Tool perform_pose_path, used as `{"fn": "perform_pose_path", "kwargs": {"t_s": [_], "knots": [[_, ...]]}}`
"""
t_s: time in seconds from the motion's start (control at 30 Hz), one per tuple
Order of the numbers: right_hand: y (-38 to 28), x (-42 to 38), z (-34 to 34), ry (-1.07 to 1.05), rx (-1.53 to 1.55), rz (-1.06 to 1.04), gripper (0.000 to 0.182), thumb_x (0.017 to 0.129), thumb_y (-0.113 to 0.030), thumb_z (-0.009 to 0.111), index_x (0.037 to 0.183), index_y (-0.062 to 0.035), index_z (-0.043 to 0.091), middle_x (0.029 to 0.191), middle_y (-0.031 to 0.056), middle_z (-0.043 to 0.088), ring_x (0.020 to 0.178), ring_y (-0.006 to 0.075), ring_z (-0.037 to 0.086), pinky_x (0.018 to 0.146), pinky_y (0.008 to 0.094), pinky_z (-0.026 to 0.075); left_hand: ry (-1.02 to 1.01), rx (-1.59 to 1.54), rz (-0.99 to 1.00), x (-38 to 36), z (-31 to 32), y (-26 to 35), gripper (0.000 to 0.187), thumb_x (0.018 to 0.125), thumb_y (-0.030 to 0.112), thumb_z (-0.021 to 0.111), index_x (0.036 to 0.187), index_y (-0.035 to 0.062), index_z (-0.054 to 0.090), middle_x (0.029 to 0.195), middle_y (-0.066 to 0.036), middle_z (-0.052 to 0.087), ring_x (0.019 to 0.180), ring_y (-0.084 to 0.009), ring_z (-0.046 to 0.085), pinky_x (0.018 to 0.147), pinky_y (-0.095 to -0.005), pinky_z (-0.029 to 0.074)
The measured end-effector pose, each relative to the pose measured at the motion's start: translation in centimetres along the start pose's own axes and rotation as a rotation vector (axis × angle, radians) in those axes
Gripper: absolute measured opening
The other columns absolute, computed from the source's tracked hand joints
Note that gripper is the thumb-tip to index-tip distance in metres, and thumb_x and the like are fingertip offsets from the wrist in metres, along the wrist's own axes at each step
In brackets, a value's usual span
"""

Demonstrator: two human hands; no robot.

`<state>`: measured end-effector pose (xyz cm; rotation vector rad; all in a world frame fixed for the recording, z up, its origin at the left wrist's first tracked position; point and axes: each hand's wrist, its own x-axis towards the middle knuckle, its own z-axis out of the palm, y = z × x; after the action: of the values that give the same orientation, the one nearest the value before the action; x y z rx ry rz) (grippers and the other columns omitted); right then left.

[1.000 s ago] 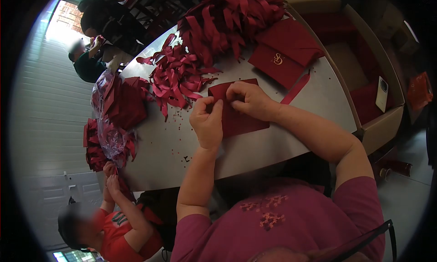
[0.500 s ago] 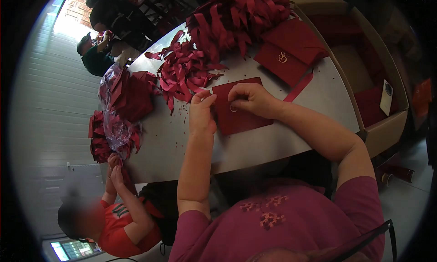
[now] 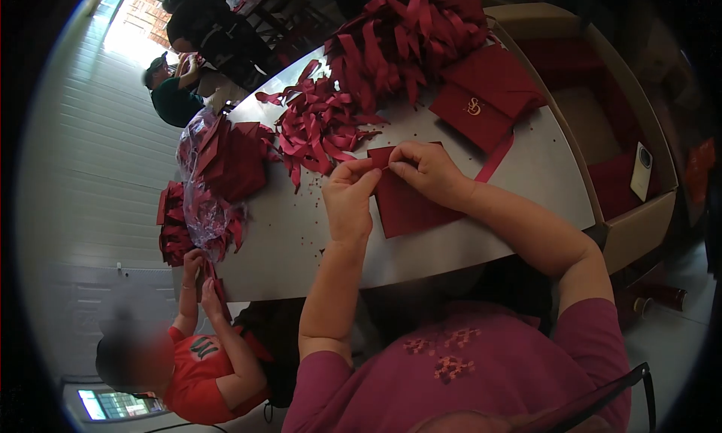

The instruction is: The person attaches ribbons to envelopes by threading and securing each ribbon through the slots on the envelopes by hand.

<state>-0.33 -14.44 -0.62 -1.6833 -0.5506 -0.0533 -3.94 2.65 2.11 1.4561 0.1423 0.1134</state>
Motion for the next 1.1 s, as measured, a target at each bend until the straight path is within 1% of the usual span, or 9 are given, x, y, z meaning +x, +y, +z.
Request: {"fn": "perform_pose_path", "kwargs": {"t_s": [0.2,0.27,0.4,0.47,0.6,0.7,0.87,1.03,1.1], "knots": [[-2.2,-0.9,0.6,0.168,-0.327,-0.353,0.005,0.085,-0.002,0.061,0.087,-0.002,0.057,0.083,0.0165,0.058,0.076,0.0362,0.058,0.067,0.0402,0.048,0.045,-0.019,0.043,-1.4,0.6,-0.1,0.016,0.082,-0.004,0.066,0.098,-0.0027,0.064,0.089,-0.007,0.068,0.079,-0.0115,0.063,0.072,-0.0238,0.051],[-2.7,-1.5,1.0,0.1,-0.466,-0.378,0.014,0.079,-0.003,0.064,0.088,-0.0029,0.054,0.085,0.0165,0.056,0.078,0.0391,0.059,0.066,0.0437,0.049,0.068,-0.046,0.068,-2.1,0.7,-0.1,0.016,0.081,-0.005,0.065,0.097,-0.0035,0.064,0.088,-0.008,0.068,0.08,-0.0127,0.064,0.073,-0.0246,0.052],[-5.5,-2.1,0.8,-0.152,-0.7,-0.479,0.021,0.073,-0.005,0.067,0.089,-0.0032,0.053,0.087,0.0158,0.056,0.078,0.0375,0.06,0.067,0.0438,0.05,0.108,0.005,0.098,-3.8,-0.1,-0.6,0.017,0.081,-0.007,0.064,0.098,-0.004,0.063,0.089,-0.008,0.068,0.079,-0.0136,0.064,0.071,-0.0239,0.052],[-5.9,-2.2,1.3,-0.293,-0.804,-0.519,0.016,0.075,-0.007,0.061,0.089,-0.0033,0.054,0.088,0.0142,0.056,0.079,0.0322,0.061,0.068,0.0407,0.052,0.104,-0.024,-0.001,-4.6,-0.9,-1.3,0.018,0.082,-0.005,0.064,0.1,-0.0037,0.063,0.091,-0.009,0.068,0.081,-0.014,0.065,0.073,-0.0245,0.052],[-5.9,-2.5,2.5,-0.335,-0.853,-0.538,0.014,0.077,-0.009,0.058,0.09,-0.0034,0.055,0.088,0.0125,0.057,0.078,0.0285,0.062,0.067,0.0374,0.053,0.067,-0.162,-0.067,-5.2,-2.9,-2.4,0.016,0.084,-0.003,0.065,0.1,-0.0032,0.064,0.091,-0.008,0.068,0.081,-0.0141,0.065,0.073,-0.0247,0.053],[-6.3,-3.6,3.8,-0.312,-1.121,-0.749,0.008,0.078,-0.012,0.056,0.083,-0.0064,0.058,0.084,0.0095,0.057,0.073,0.0211,0.06,0.059,0.0337,0.05,0.095,-0.135,-0.054,-6.3,-2.7,-2.0,0.016,0.085,0.001,0.066,0.1,-0.0025,0.064,0.092,-0.008,0.068,0.079,-0.0137,0.065,0.072,-0.0253,0.053],[-7.2,-4.0,5.0,-0.45,-1.185,-0.578,0.009,0.078,-0.011,0.056,0.082,-0.0063,0.061,0.082,0.0109,0.059,0.07,0.0225,0.063,0.057,0.0344,0.052,0.127,0.305,0.236,-6.2,-3.4,-5.0,0.012,0.084,0.002,0.068,0.095,-0.0016,0.065,0.086,-0.005,0.067,0.076,-0.0097,0.062,0.069,-0.0236,0.05],[-7.3,-2.9,5.0,-0.524,-1.076,-0.434,0.014,0.08,-0.012,0.056,0.086,-0.0039,0.066,0.086,0.0151,0.065,0.077,0.029,0.068,0.065,0.0371,0.055,0.099,0.528,0.29,-6.3,-3.1,-4.5,0.01,0.083,0.002,0.068,0.091,-0.0015,0.065,0.082,-0.004,0.067,0.073,-0.009,0.061,0.067,-0.0232,0.049],[-10.0,-1.2,4.0,-0.75,-0.883,-0.078,0.015,0.08,-0.007,0.056,0.088,-0.001,0.066,0.089,0.0171,0.064,0.082,0.0332,0.067,0.07,0.0418,0.055,0.025,0.663,0.312,-6.7,-3.4,-4.3,0.01,0.082,0.002,0.069,0.091,-0.0016,0.065,0.081,-0.004,0.067,0.073,-0.0094,0.061,0.067,-0.0234,0.05]]}}
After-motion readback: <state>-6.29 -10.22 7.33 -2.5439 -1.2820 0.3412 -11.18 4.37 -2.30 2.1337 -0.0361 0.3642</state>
